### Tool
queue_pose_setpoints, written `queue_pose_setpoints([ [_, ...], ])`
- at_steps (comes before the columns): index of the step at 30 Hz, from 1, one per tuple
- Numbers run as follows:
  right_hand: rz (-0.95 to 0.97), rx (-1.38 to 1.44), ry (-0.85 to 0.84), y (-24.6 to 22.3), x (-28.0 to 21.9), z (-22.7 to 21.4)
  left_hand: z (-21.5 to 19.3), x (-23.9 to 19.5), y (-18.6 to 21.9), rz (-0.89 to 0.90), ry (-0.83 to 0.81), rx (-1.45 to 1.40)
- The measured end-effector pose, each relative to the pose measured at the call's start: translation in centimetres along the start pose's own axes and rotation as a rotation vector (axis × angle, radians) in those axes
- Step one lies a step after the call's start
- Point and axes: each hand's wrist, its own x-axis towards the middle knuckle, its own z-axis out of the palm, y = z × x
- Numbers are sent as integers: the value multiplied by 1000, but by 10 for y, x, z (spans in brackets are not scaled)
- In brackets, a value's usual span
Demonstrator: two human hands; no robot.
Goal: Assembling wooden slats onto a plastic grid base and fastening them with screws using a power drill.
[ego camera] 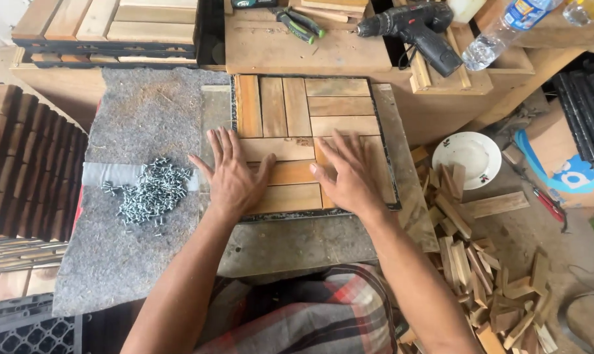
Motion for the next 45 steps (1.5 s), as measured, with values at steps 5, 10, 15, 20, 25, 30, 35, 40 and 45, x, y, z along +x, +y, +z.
queue_pose_setpoints([
  [5, -154, -140, -97, -11, 19, 3, -8, 7, -4, 104, -25, 233],
  [10, -149, -391, -171, -17, 26, 12, -27, -23, 12, 113, -82, 397],
  [15, -52, -479, -349, -26, 50, 8, 1, -34, 16, 160, -100, 216],
  [20, -82, -35, -141, -93, 72, -28, -16, -23, 10, 220, -260, 184],
  [25, -53, -230, -351, -40, 62, 25, -11, -23, 3, 255, -251, 216],
  [30, 74, -257, -229, 15, 24, -15, -10, -34, -5, 270, -95, -4],
  [35, 721, 134, -124, 42, -17, -31, -4, -38, -12, 148, -88, -274],
  [40, 719, 163, -187, -20, -43, -56, -35, -67, -28, 63, -183, -236],
  [45, 529, 173, -100, -32, -49, -48, -13, 10, -50, 64, 102, 86],
])
